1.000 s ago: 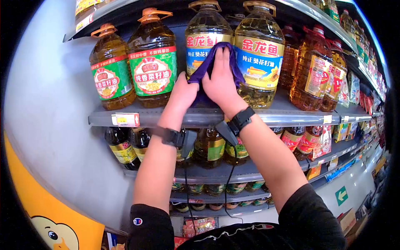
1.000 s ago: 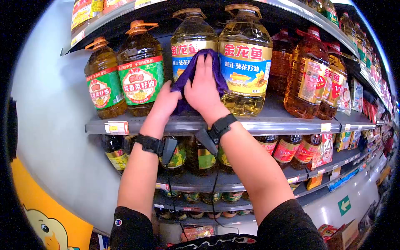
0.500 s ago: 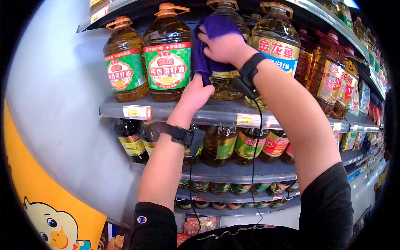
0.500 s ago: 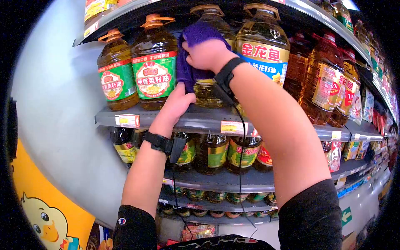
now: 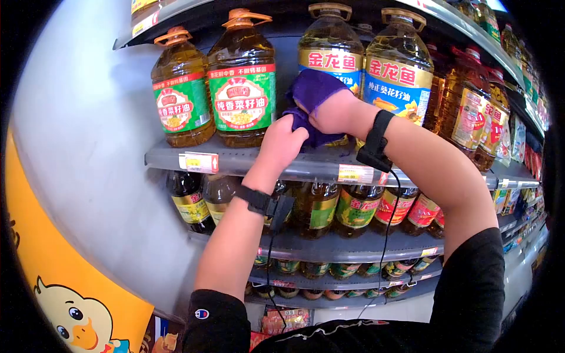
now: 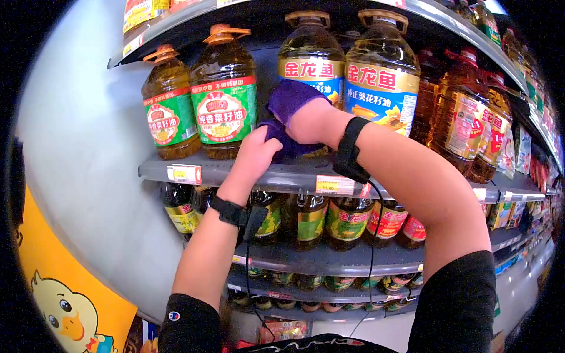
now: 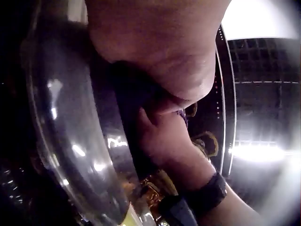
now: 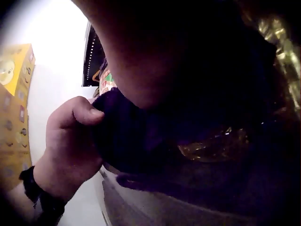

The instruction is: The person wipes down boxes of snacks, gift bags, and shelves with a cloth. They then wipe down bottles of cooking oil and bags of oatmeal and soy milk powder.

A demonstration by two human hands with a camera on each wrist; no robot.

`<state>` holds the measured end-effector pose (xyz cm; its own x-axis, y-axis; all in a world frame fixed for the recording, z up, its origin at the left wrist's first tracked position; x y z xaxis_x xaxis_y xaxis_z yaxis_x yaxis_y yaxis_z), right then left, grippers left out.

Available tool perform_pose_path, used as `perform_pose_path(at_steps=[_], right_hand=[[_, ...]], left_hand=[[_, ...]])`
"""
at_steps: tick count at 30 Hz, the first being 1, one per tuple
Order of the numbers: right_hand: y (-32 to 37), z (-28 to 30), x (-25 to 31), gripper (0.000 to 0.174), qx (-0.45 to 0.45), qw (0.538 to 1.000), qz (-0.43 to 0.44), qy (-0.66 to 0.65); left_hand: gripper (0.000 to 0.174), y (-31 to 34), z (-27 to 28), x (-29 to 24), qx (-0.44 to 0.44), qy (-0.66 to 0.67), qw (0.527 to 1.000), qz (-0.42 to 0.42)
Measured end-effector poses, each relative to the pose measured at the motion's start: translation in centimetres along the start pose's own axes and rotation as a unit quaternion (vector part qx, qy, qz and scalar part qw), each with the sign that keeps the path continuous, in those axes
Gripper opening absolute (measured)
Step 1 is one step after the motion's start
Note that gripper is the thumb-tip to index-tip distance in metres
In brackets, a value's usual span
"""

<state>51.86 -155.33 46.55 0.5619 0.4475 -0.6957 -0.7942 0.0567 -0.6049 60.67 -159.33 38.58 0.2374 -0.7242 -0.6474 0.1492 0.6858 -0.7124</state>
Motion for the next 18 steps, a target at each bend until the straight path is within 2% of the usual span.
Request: perform_pose_path(at_steps=[1,3,4,5,7,8,9,10,11,13,14,16,17,18], right_hand=[[-0.4,0.4,0.0,0.025,0.008,0.999,0.026,0.023],[-2.1,1.2,-0.8,0.027,0.005,0.996,0.044,0.071],[-2.9,0.6,-2.7,0.034,0.061,0.995,-0.024,0.078],[-3.4,2.0,-3.8,0.031,-0.032,0.995,-0.05,0.085],[-4.2,1.5,-5.9,0.027,-0.081,0.981,-0.157,0.079],[-4.2,1.0,-5.3,0.025,-0.045,0.982,-0.173,0.062],[-3.5,0.4,-4.4,0.023,-0.011,0.98,-0.193,0.044],[-2.5,-2.3,-2.6,0.021,0.081,0.983,-0.154,0.06],[-1.0,-3.9,0.2,0.019,0.141,0.982,-0.058,0.112],[0.9,-4.6,2.3,0.021,0.127,0.991,-0.007,0.033],[1.4,-4.2,2.3,0.021,0.13,0.991,-0.008,0.031],[2.0,-2.3,2.2,0.033,0.132,0.989,-0.029,-0.057],[2.4,-1.3,2.0,0.033,0.135,0.989,-0.029,-0.058],[2.8,1.5,1.4,0.035,0.036,0.997,-0.04,-0.046]], left_hand=[[0.02,0.2,-0.2,-0.3,0.003,0.001,1.0,-0.005],[0.021,0.8,1.3,-1.2,-0.092,0.049,0.993,-0.052],[0.026,1.3,1.6,-2.1,-0.13,0.041,0.986,-0.094],[0.032,1.7,1.9,-1.9,-0.156,0.028,0.982,-0.099],[0.031,1.8,1.5,0.8,-0.173,0.259,0.95,-0.033],[0.031,1.7,1.3,1.0,-0.171,0.26,0.95,-0.033],[0.028,2.1,2.2,0.2,-0.211,0.206,0.951,-0.092],[0.025,2.6,2.9,-0.7,-0.247,0.151,0.945,-0.151],[0.025,2.7,2.8,-1.0,-0.242,0.152,0.947,-0.15],[0.022,2.9,2.5,-1.9,-0.223,0.108,0.959,-0.139],[0.026,2.8,2.5,-1.8,-0.22,0.08,0.962,-0.137],[0.026,2.9,2.4,-1.9,-0.22,0.085,0.963,-0.134],[0.026,3.0,2.4,-2.0,-0.22,0.088,0.962,-0.135],[0.024,3.1,2.4,-1.9,-0.217,0.078,0.965,-0.127]])
Point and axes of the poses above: each hand's wrist, its own y-axis away from the middle knuckle, its own z-axis out of the back of the hand, x = y × z, the point moved 9 cm from there along -y, towards the middle knuckle, and after that the axes turned 8 degrees about y, right-handed, at the moved point
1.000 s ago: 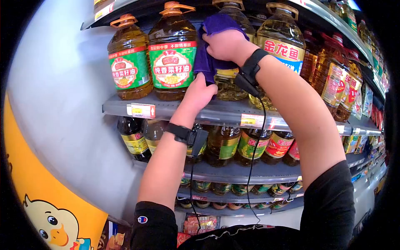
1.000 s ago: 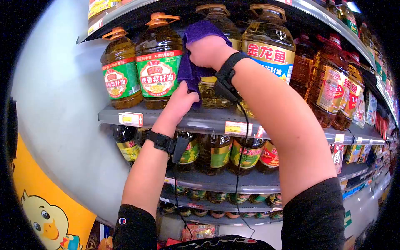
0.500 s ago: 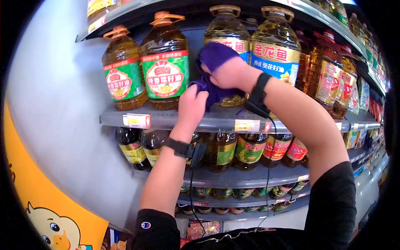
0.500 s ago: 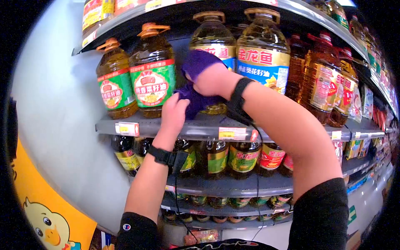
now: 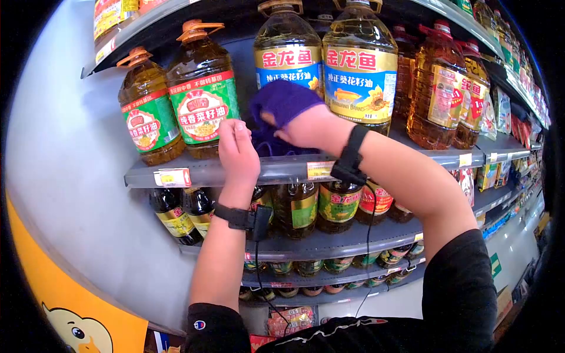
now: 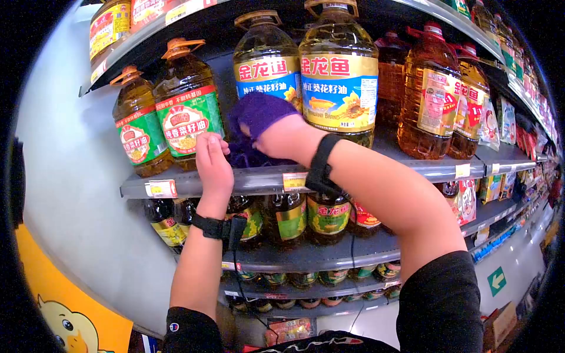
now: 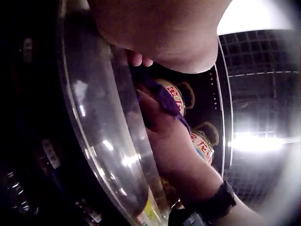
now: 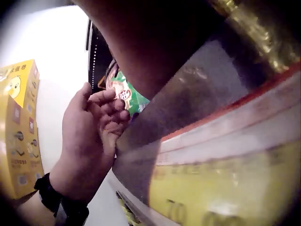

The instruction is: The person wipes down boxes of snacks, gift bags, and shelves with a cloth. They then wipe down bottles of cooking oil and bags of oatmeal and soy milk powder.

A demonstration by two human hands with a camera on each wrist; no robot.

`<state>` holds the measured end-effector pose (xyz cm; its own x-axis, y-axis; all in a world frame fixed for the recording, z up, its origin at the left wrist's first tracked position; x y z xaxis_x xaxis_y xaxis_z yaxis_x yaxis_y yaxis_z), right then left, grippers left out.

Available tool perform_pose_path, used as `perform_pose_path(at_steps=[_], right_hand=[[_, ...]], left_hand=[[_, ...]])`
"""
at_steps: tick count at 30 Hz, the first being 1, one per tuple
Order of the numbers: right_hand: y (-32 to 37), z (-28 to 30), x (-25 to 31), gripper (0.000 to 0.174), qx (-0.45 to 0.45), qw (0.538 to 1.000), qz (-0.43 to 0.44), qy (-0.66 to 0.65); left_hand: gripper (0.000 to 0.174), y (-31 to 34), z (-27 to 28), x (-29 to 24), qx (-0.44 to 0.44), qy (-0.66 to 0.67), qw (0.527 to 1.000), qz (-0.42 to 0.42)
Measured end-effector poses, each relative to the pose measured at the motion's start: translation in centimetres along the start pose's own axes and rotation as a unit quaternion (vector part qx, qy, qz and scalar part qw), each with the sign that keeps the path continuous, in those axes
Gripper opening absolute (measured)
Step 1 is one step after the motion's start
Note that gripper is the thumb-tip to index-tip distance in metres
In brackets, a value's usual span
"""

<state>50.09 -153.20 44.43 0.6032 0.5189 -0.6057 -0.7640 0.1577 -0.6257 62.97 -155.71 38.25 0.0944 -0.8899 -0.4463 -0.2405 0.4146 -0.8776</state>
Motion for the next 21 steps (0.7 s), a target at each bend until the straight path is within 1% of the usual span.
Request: perform_pose_path(at_steps=[1,3,4,5,6,7,9,10,11,13,15,16,17,19,20,21], right_hand=[[0.9,2.9,-0.4,0.036,-0.1,0.995,-0.007,0.009],[2.1,6.3,-2.1,0.042,-0.131,0.982,-0.062,0.12],[3.1,8.0,-3.1,0.043,-0.133,0.972,-0.119,0.155],[4.5,8.8,-4.6,0.049,-0.142,0.96,-0.16,0.178],[6.4,10.0,-5.0,0.053,-0.136,0.953,-0.191,0.193],[8.2,11.1,-5.1,0.057,-0.131,0.944,-0.22,0.209],[11.6,10.8,-6.9,0.064,-0.166,0.923,-0.29,0.191],[13.0,10.1,-8.1,0.07,-0.17,0.923,-0.293,0.181],[13.8,10.0,-8.8,0.073,-0.197,0.915,-0.318,0.151],[15.4,8.9,-10.7,0.077,-0.235,0.902,-0.355,0.075],[15.5,8.7,-11.7,0.081,-0.253,0.901,-0.353,0.003],[15.5,9.0,-11.0,0.084,-0.246,0.907,-0.339,0.046],[15.7,9.0,-11.4,0.084,-0.247,0.906,-0.34,0.046],[15.3,8.5,-11.3,0.085,-0.217,0.928,-0.288,0.095],[15.4,8.2,-11.1,0.088,-0.211,0.932,-0.26,0.136],[15.6,7.9,-11.6,0.088,-0.213,0.932,-0.26,0.138]], left_hand=[[0.024,0.1,0.1,0.0,0.001,0.001,1.0,0.002],[0.022,0.3,-0.2,-0.5,0.017,-0.03,0.999,-0.009],[0.022,0.1,-0.3,-0.5,0.016,-0.027,0.999,-0.008],[0.02,0.1,-0.6,-1.0,0.02,-0.033,0.998,-0.042],[0.017,0.3,-1.0,-1.9,0.025,-0.039,0.996,-0.074],[0.017,0.4,-1.4,-2.4,0.025,-0.037,0.996,-0.071],[0.014,0.8,-4.0,-5.8,0.08,-0.109,0.981,-0.142],[0.015,1.0,-5.7,-7.0,0.093,-0.099,0.976,-0.172],[0.019,1.1,-7.6,-7.5,0.129,-0.119,0.97,-0.17],[0.029,1.1,-11.5,-7.7,0.16,-0.077,0.979,-0.101],[0.041,1.1,-15.0,-6.1,0.158,-0.058,0.985,-0.028],[0.047,1.1,-16.5,-5.1,0.157,-0.042,0.987,-0.013],[0.047,1.4,-17.3,-5.7,0.158,-0.042,0.986,-0.013],[0.055,1.9,-18.1,-5.8,0.119,-0.104,0.985,0.061],[0.057,2.0,-18.4,-6.8,0.064,-0.117,0.991,-0.004],[0.057,2.1,-19.0,-6.5,0.065,-0.116,0.991,-0.007]])
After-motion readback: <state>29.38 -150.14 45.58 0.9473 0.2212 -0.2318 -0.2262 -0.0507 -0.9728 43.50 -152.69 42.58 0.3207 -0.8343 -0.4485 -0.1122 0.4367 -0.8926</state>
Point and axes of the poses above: each hand's wrist, its own y-axis away from the middle knuckle, its own z-axis out of the back of the hand, x = y × z, the point moved 9 cm from there along -y, towards the middle knuckle, and after that the axes turned 8 degrees about y, right-handed, at the moved point
